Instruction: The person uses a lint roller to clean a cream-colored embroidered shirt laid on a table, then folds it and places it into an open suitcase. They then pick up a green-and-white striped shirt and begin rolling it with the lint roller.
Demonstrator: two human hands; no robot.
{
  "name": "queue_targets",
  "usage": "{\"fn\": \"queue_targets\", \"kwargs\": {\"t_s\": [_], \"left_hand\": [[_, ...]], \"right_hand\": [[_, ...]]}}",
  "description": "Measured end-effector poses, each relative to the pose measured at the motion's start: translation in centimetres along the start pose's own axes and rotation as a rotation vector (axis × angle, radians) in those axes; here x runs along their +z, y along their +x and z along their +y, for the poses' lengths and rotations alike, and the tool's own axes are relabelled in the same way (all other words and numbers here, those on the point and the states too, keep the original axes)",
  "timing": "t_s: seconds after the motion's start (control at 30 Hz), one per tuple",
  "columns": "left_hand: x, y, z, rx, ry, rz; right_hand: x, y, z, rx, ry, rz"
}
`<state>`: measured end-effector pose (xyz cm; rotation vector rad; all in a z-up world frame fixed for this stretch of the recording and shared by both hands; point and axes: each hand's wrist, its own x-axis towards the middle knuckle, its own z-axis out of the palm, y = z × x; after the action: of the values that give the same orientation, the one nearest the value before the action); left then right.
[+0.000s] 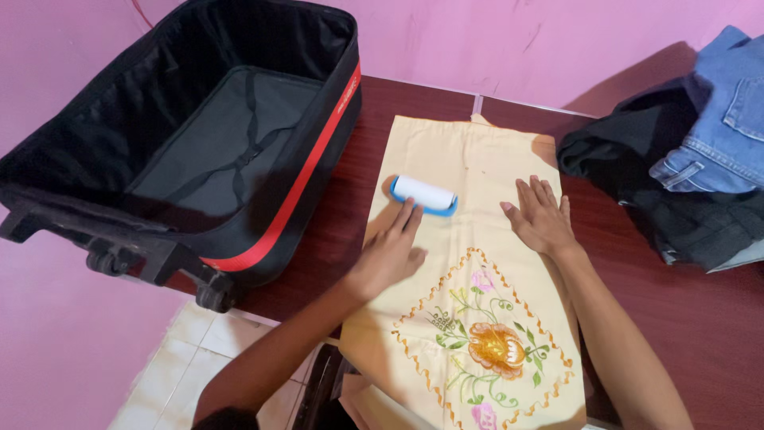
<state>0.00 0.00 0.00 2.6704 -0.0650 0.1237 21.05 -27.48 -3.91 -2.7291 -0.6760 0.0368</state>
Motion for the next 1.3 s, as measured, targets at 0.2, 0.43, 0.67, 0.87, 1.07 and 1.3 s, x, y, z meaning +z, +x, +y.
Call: {"fn": "queue_targets", "kwargs": {"t_s": [0.2,0.43,0.67,0.87,1.07,1.3], "left_hand": [[1.2,10.1,-1.4,0.046,-0.011,0.159],[0.9,17.2,-2.8,0.111,0.057,0.185],[-1.1,7.8,-1.9,0.036,0.011,0.017],[-3.8,-0.3,-1.3,0.142,-0.078,0.033],[-1.7,1.1,1.1,0.099,-0.029,-0.018],[2.8,13.5,2.3,0.07,0.069,0.113]], "right_hand": [[-0.3,-0.3,-0.2,-0.014,-0.008,0.013],[-0.5,-0.1,-0.4,0.016,-0.028,-0.008],[-0.6,0.4,-0.6,0.031,-0.058,-0.021],[-0.4,0.6,-0.3,0.014,-0.056,-0.028],[-0.3,0.7,-0.1,0.006,-0.064,-0.047],[-0.5,0.5,-0.4,0.03,-0.06,-0.04]]}}
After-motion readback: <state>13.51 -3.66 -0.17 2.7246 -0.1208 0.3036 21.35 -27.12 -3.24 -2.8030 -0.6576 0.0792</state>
